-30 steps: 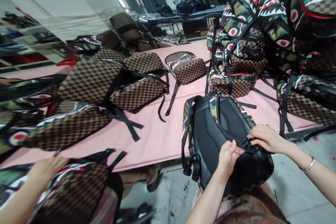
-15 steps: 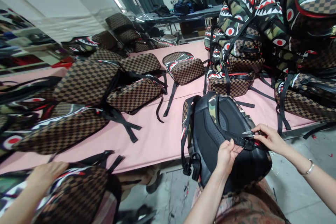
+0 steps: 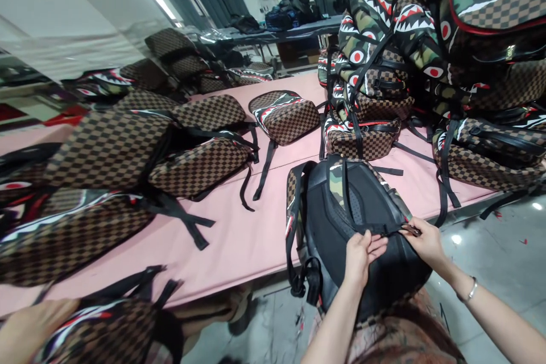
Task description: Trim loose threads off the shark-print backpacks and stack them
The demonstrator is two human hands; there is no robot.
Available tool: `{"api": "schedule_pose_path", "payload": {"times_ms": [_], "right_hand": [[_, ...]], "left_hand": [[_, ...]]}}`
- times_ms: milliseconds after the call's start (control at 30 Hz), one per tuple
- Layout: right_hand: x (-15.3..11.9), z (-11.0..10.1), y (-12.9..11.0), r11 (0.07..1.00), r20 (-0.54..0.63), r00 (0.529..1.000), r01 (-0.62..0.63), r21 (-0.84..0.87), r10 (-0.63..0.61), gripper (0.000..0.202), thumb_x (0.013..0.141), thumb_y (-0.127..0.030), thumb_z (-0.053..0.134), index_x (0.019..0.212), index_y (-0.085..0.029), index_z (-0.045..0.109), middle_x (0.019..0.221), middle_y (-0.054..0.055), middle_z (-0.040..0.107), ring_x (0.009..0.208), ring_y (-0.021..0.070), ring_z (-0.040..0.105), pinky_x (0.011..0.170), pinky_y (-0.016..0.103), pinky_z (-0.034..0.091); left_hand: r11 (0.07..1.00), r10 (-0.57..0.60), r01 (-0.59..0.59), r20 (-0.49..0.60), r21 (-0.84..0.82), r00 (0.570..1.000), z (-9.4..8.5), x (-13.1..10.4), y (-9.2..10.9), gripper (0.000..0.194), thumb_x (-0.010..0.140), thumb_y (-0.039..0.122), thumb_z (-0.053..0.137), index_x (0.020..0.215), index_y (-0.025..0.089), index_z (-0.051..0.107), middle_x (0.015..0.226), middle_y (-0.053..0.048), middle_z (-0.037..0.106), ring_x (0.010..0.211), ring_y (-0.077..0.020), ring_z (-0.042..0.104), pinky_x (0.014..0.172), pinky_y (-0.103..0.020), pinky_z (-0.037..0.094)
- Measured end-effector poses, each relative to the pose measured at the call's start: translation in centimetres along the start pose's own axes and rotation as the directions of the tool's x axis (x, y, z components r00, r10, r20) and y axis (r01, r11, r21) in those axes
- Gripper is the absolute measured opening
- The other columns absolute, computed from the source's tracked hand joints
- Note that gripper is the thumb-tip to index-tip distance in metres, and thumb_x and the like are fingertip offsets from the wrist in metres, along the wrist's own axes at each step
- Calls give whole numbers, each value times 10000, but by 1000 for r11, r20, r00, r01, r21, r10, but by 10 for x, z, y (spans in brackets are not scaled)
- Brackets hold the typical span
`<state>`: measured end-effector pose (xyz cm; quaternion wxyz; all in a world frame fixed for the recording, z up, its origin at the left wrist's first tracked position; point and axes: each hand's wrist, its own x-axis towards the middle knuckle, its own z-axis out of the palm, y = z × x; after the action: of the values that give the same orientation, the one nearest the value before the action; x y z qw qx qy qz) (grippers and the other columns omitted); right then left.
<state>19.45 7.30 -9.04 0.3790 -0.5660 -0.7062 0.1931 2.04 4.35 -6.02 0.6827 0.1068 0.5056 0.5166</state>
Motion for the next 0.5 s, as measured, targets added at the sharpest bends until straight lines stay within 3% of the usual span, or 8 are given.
{"api": "schedule_pose_path", "payload": {"times_ms": [67, 133, 167, 233, 267, 300, 400, 500], "right_hand": [[-2, 3, -2, 1000, -44, 999, -17, -8, 16, 252, 770, -322, 539, 555, -194, 498, 512, -27, 525, 491, 121, 494, 474, 212, 365], [-4, 4, -5, 1000, -65, 998, -19, -8, 19, 249, 758, -309, 547, 544, -194, 490, 494, -34, 495, 473, 114, 471, 457, 207, 347], [-4, 4, -6, 1000, -68, 998, -16, -6, 16, 242, 753, -298, 549, 543, -194, 491, 492, -35, 491, 470, 112, 467, 452, 204, 342], [-5, 3, -8, 1000, -66, 998, -1, 0, 1, 226, 755, -274, 539, 547, -193, 501, 500, -31, 503, 477, 113, 474, 455, 204, 344], [-6, 3, -9, 1000, -64, 998, 10, 3, -10, 221, 760, -261, 527, 550, -193, 507, 507, -28, 513, 483, 115, 481, 462, 206, 349], [-6, 2, -9, 1000, -64, 998, 22, 6, -22, 219, 765, -250, 515, 553, -194, 515, 512, -24, 522, 489, 118, 488, 469, 209, 353], [-8, 2, -9, 998, -68, 996, 64, 11, -63, 202, 773, -227, 490, 583, -197, 551, 527, -9, 549, 506, 130, 505, 493, 226, 365], [-10, 3, -8, 995, -66, 993, 99, 16, -98, 200, 780, -217, 474, 611, -201, 581, 542, 6, 569, 524, 140, 521, 521, 242, 374]], "left_hand": [[957, -10, 1, 30, 289, 999, -2, -5, 6, 338, 701, 416, 661, 588, 118, 546, 537, -69, 614, 467, -172, 613, 452, -259, 474], [880, 118, -141, 77, 453, 990, 0, -12, 13, 346, 713, 439, 632, 583, 122, 587, 499, -47, 595, 398, -131, 558, 417, -217, 415], [836, 236, -257, 105, 485, 966, 3, -15, 18, 313, 729, 424, 618, 607, 135, 609, 525, -40, 606, 416, -120, 558, 445, -210, 415], [698, 462, -476, 171, 535, 870, 11, -19, 27, 202, 762, 359, 593, 705, 174, 648, 641, -35, 647, 509, -116, 590, 551, -209, 435], [634, 502, -521, 209, 571, 839, 16, -19, 31, 156, 766, 324, 589, 728, 189, 656, 676, -35, 656, 538, -119, 598, 594, -212, 436], [603, 478, -515, 240, 610, 845, 20, -17, 34, 129, 759, 296, 596, 712, 193, 659, 672, -35, 659, 533, -120, 597, 610, -216, 434], [581, 242, -377, 290, 721, 926, 29, -4, 36, 253, 733, 295, 610, 517, 165, 610, 471, -23, 596, 362, -108, 525, 524, -226, 411], [579, 100, -301, 300, 758, 949, 29, 10, 29, 387, 744, 353, 582, 432, 123, 571, 344, -14, 507, 267, -108, 483, 451, -225, 366]]}}
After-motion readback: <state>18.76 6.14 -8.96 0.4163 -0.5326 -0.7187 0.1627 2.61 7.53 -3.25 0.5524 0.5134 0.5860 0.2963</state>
